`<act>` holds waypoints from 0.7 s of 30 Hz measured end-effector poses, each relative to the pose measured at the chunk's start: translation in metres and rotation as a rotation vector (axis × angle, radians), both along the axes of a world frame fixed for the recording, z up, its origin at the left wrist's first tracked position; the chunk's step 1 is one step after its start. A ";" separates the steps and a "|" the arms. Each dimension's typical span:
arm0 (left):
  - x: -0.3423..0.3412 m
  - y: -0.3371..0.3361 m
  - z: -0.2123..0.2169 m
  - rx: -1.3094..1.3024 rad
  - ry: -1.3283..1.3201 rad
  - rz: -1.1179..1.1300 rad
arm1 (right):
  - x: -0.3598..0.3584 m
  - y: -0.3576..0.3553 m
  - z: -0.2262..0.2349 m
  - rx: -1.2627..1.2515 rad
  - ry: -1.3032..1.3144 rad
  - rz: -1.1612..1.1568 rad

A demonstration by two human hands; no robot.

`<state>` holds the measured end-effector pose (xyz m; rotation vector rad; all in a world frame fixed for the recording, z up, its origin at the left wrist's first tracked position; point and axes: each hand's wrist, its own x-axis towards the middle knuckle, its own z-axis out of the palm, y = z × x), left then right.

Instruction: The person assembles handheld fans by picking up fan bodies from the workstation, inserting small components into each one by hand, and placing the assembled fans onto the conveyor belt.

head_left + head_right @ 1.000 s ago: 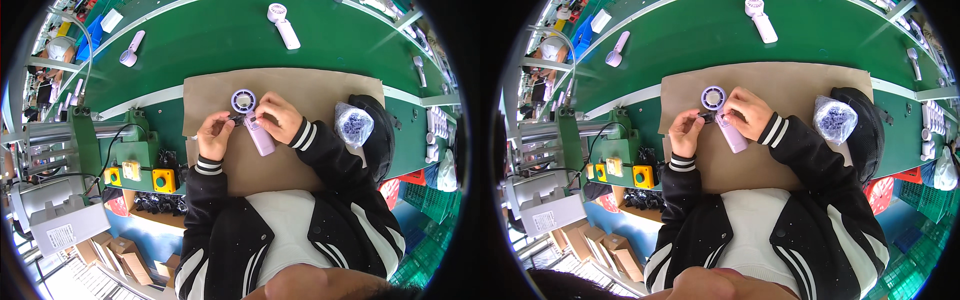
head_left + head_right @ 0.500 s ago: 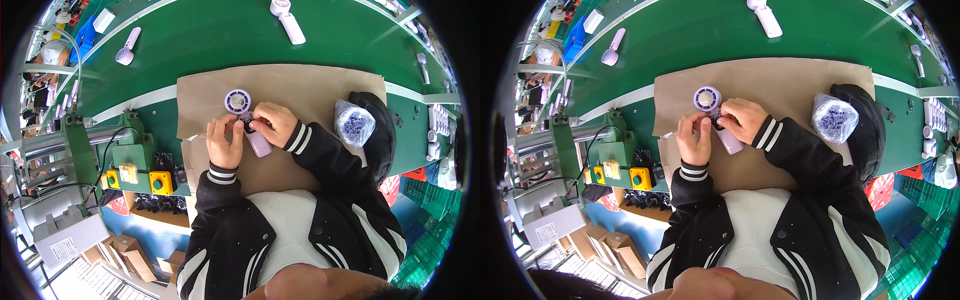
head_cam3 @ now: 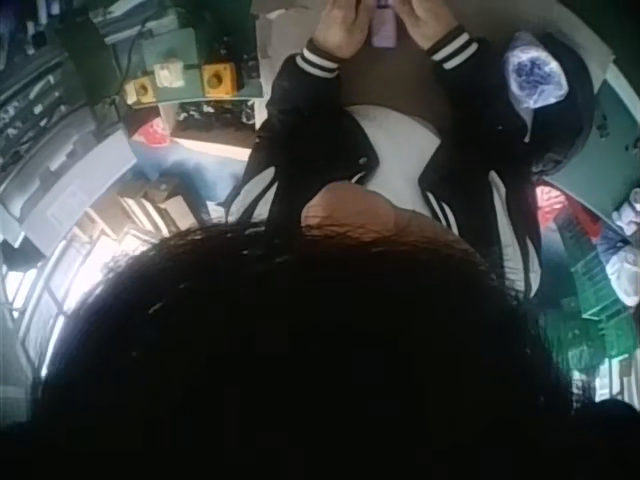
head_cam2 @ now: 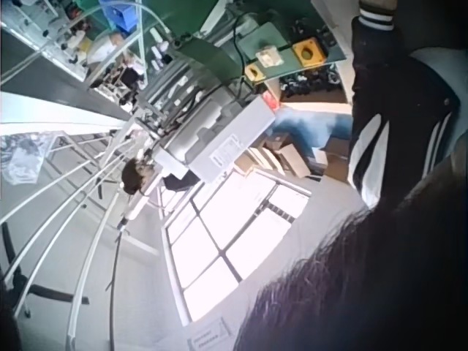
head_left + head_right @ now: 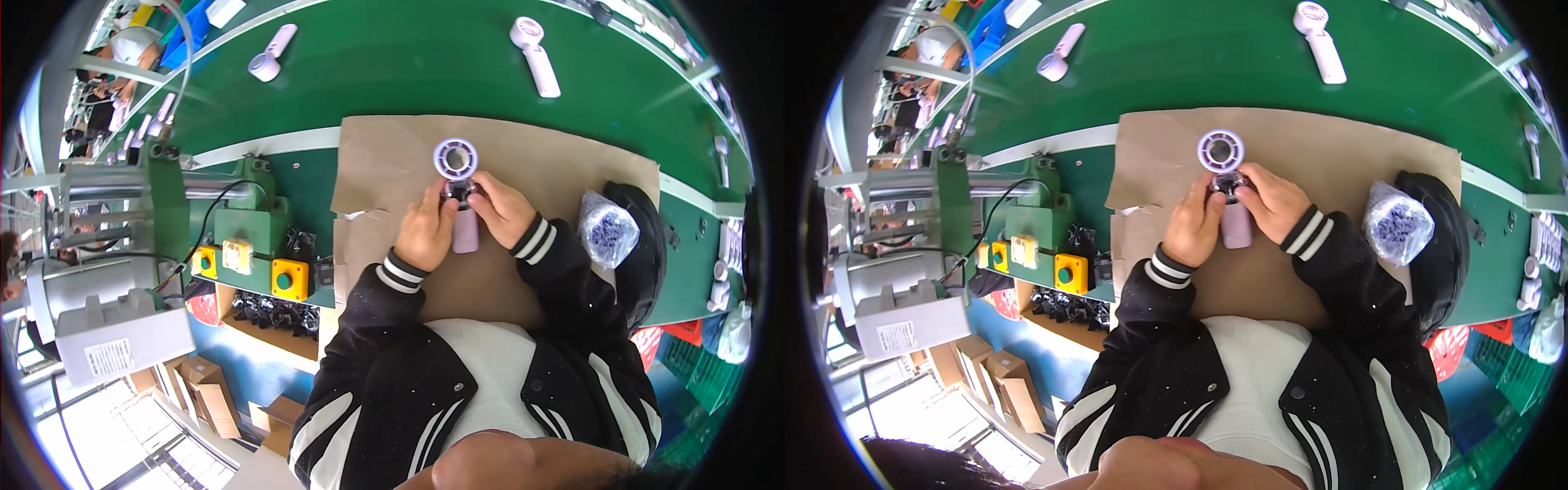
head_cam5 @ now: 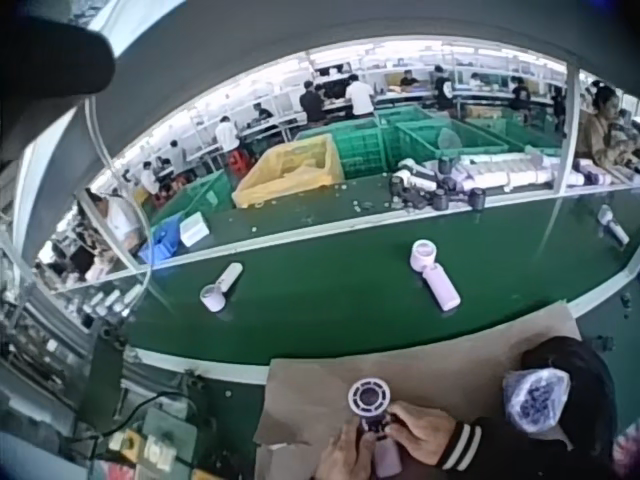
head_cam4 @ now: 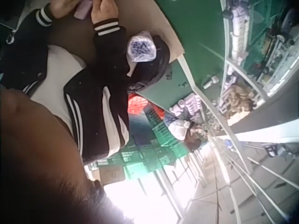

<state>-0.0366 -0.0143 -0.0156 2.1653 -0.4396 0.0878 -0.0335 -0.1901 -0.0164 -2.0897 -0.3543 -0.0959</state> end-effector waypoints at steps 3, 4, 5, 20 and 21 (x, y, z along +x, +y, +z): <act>-0.003 -0.013 -0.003 -0.238 0.096 0.030 | 0.001 -0.002 0.002 0.151 0.089 0.036; -0.001 -0.017 -0.013 -0.296 -0.031 0.014 | 0.000 -0.002 0.004 0.178 0.085 0.013; -0.001 -0.019 -0.009 -0.292 -0.042 0.025 | -0.002 -0.001 0.007 0.204 0.081 -0.007; 0.000 -0.032 0.005 -0.337 -0.149 0.071 | 0.000 -0.008 -0.005 0.136 -0.101 -0.021; 0.000 -0.032 0.009 -0.390 -0.114 0.012 | 0.000 -0.015 -0.002 0.177 -0.032 0.015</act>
